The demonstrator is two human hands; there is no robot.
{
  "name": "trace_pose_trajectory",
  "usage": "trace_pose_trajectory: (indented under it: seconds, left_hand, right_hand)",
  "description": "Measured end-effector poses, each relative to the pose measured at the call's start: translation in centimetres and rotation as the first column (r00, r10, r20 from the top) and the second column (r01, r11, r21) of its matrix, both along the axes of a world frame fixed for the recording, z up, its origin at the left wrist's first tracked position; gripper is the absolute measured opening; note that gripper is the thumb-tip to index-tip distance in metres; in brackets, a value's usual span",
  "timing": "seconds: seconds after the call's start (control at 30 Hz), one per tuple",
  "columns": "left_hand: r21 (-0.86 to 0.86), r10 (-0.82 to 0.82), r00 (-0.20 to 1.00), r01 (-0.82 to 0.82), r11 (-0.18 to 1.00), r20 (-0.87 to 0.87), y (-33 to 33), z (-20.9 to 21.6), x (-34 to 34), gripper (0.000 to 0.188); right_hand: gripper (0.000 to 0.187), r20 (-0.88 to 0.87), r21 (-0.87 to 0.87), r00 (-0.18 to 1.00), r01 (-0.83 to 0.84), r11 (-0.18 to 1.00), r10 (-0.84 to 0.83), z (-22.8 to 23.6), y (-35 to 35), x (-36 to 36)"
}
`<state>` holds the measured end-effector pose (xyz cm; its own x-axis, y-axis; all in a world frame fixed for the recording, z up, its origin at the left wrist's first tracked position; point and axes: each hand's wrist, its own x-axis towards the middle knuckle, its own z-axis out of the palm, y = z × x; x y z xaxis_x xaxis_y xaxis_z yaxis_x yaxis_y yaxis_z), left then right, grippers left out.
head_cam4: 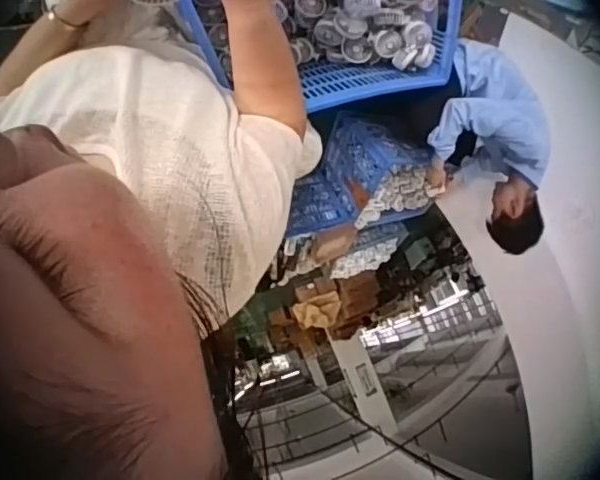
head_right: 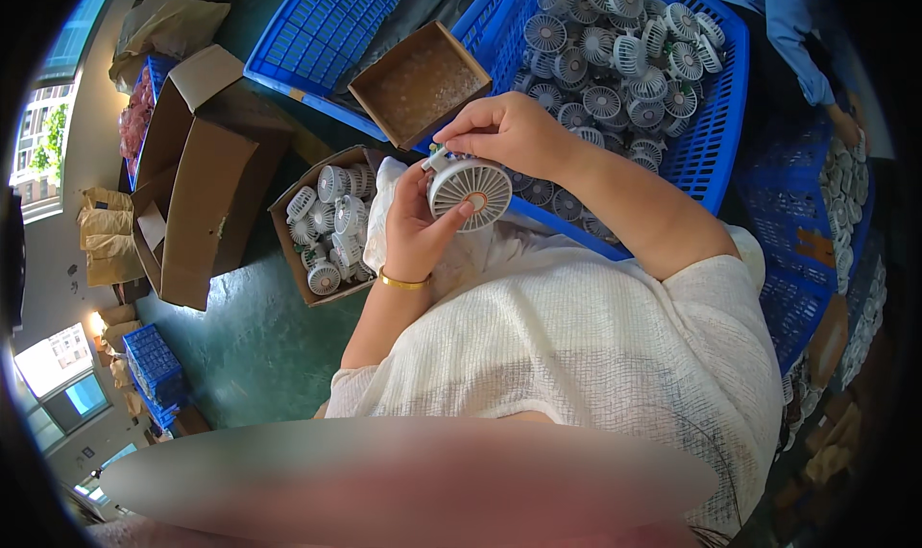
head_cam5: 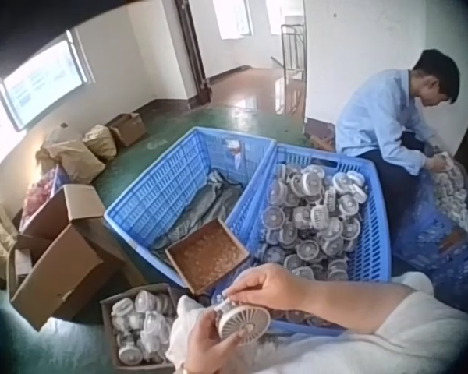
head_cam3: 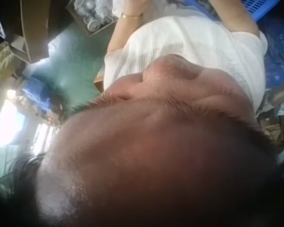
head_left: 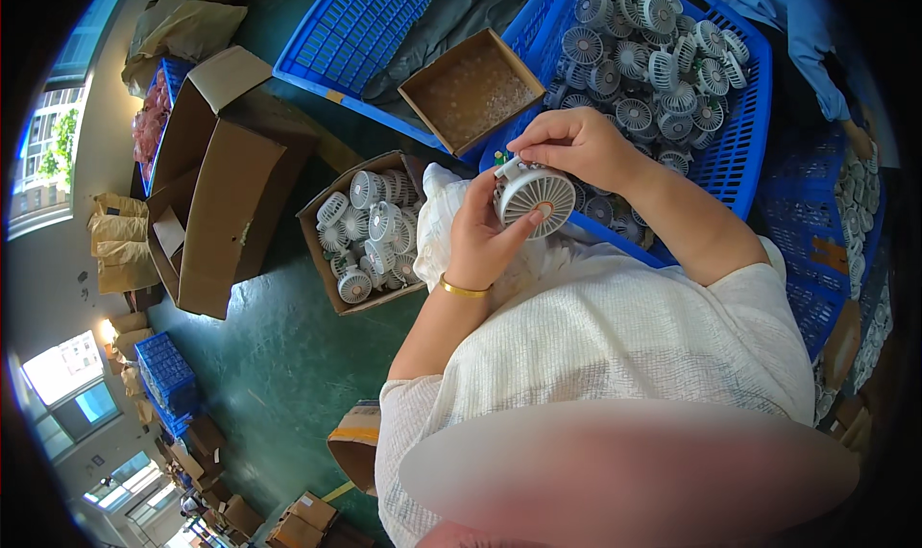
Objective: The person assembles small portable fans by hand, combining plastic fan housings, fan blades, and motor components.
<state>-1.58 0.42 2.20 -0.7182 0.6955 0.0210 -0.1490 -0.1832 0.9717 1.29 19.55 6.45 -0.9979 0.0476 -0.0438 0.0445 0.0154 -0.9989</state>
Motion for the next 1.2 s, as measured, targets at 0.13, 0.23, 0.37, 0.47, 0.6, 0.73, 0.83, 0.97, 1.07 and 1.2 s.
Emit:
trace_pose_trajectory:
  seconds: [0.13,0.23,0.37,0.47,0.6,0.73,0.83,0.97,1.07,1.2]
  left_hand:
    - [0.005,0.01,1.0,-0.01,1.0,-0.015,-0.1,0.0,0.1,0.058]
    - [-0.003,0.016,1.0,-0.016,1.0,-0.023,-0.3,-0.3,0.1,0.058]
    - [-0.009,0.006,0.999,-0.006,1.0,-0.041,-0.4,-0.2,0.2,0.059]
    - [-0.027,-0.018,0.998,0.016,1.0,-0.059,-0.4,0.2,0.2,0.058]
    - [-0.04,-0.023,0.996,0.02,0.999,-0.082,-0.6,-0.2,0.2,0.057]
    - [-0.097,0.017,0.985,-0.034,0.995,-0.173,-1.4,1.0,0.1,0.055]
    - [-0.193,0.074,0.933,-0.15,0.97,-0.352,-2.9,2.0,-0.1,0.055]
    - [0.063,0.69,0.722,-0.688,0.723,-0.05,-5.7,1.5,-4.1,0.049]
    - [-0.132,0.838,0.544,-0.829,0.544,0.039,-8.6,0.1,-8.7,0.048]
    - [-0.42,0.942,0.329,-0.847,0.326,0.067,-14.8,-4.7,-12.0,0.075]
  right_hand:
    - [0.012,-0.131,0.141,0.991,-0.018,0.99,0.036,0.0,0.0,0.2]
    - [0.013,-0.175,0.191,0.983,-0.014,0.982,0.048,-0.2,0.1,0.2]
    - [0.014,-0.299,0.312,0.951,0.021,0.95,0.077,-0.4,0.2,0.4]
    - [0.015,-0.296,0.341,0.949,-0.002,0.94,0.11,-0.4,0.5,0.4]
    - [0.015,-0.214,0.341,0.961,-0.092,0.935,0.173,0.1,0.6,0.0]
    - [0.016,-0.206,0.262,0.949,-0.181,0.948,0.238,-0.3,0.0,-0.7]
    - [0.023,-0.328,0.214,0.909,-0.193,0.958,0.256,-1.5,0.4,-1.0]
    - [0.019,0.04,0.102,0.928,0.365,0.926,-0.37,-11.4,6.2,-0.6]
    - [0.041,0.349,0.696,0.831,0.08,0.714,-0.433,-22.7,9.0,2.4]
    - [0.054,0.568,0.741,0.775,-0.334,0.583,-0.278,-25.8,6.6,1.9]
